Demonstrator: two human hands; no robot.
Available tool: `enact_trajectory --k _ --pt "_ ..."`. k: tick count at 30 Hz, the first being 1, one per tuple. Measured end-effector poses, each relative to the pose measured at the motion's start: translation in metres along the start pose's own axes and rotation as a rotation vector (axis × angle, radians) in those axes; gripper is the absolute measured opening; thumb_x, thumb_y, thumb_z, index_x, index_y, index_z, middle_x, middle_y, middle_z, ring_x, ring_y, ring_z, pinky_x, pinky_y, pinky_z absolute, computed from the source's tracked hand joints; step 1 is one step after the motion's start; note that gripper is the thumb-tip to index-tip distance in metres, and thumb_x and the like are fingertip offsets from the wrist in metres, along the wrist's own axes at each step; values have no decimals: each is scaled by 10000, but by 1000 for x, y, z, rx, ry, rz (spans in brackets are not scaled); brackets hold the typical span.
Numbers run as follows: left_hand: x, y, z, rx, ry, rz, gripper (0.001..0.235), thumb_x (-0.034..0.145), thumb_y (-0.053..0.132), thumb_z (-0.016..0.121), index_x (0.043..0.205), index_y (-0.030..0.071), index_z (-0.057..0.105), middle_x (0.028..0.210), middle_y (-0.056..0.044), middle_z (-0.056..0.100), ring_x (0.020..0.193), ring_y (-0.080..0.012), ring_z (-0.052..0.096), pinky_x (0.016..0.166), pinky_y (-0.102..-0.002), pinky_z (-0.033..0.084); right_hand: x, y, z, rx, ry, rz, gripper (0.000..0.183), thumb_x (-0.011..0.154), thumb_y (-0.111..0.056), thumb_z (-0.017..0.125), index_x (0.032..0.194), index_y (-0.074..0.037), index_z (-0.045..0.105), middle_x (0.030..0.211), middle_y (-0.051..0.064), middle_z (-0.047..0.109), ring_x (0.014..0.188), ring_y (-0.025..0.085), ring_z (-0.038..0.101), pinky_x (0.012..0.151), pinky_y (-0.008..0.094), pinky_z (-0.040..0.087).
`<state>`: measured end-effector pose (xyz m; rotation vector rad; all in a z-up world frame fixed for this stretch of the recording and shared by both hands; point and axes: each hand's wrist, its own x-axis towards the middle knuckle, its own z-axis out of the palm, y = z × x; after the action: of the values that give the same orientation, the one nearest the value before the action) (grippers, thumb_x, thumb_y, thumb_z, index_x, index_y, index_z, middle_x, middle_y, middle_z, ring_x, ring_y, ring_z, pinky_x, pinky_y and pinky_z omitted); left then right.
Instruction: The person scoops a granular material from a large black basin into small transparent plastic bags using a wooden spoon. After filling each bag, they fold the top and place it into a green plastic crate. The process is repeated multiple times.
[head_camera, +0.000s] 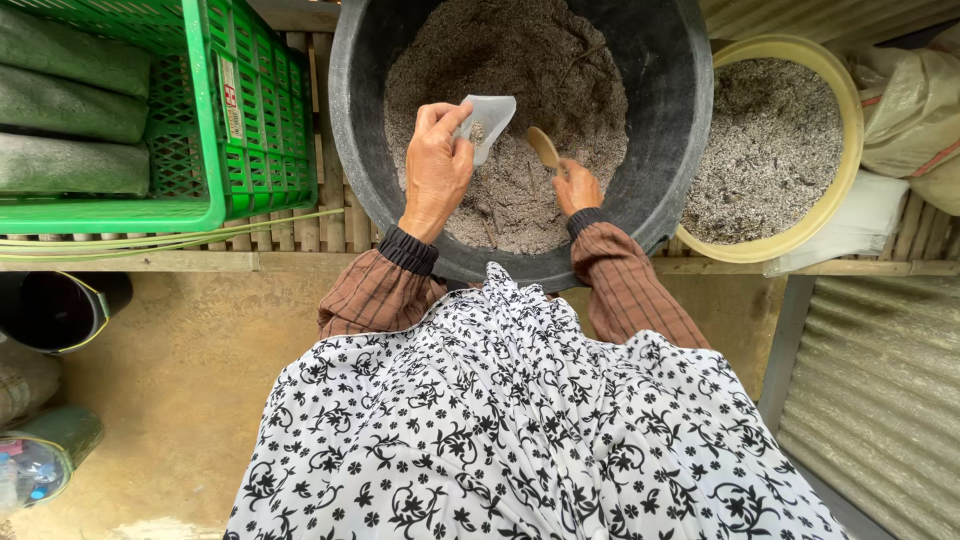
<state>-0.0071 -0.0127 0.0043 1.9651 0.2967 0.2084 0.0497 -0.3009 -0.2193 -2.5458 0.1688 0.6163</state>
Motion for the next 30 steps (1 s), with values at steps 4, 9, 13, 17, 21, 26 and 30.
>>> enact_trajectory --k 4,9,13,17,21,26,30 --pt "-3 -3 0 25 23 131 376 932 -48 558 1235 62 750 1199 -94 586 898 -146 652 724 -286 607 2 -5 31 534 -205 118 447 861 -44 659 1308 -28 645 871 75 721 518 91 541 410 231 454" --pt "-4 -4 -4 62 34 35 348 952 -39 539 1271 -26 676 1224 -91 605 793 -130 642 682 -298 570 -24 -25 10 756 -320 228 390 911 -70 614 1295 -36 675 697 -11 626 445 19 483 331 194 337" --pt "-3 -1 -1 12 45 -16 372 925 32 610 1285 -57 645 1211 -102 588 700 -112 601 632 -278 576 -51 -39 -43 880 -302 200 357 933 -71 621 1284 -27 671 697 -28 625 432 5 464 326 171 344" --pt "-3 0 3 -9 29 -9 480 848 31 642 1313 -80 599 1227 -109 555 678 -79 602 665 -259 598 -79 -54 -102 891 -272 121 362 938 -73 606 1294 -45 665 706 -30 634 443 -2 477 339 157 356" --pt "-3 -4 10 18 -6 -21 502 836 19 647 1327 -73 595 1222 -100 544 669 -82 588 674 -252 617 -107 -80 -157 914 -245 39 354 949 -70 631 1299 -29 660 729 -24 637 465 -4 482 353 145 318" --pt "-1 -6 20 -9 -17 0 530 842 36 682 1350 -64 568 1250 -97 521 690 -77 607 697 -240 629 -139 -127 -207 882 -223 -72 375 954 -83 639 1326 -33 651 735 -30 629 486 -9 484 381 142 322" --pt "-1 -3 21 -15 -15 -4 602 823 54 720 1380 -68 529 1255 -95 501 705 -76 614 711 -237 624 -154 -163 -212 768 -209 -189 376 957 -100 650 1325 -25 649 746 -31 628 497 -6 473 386 151 328"
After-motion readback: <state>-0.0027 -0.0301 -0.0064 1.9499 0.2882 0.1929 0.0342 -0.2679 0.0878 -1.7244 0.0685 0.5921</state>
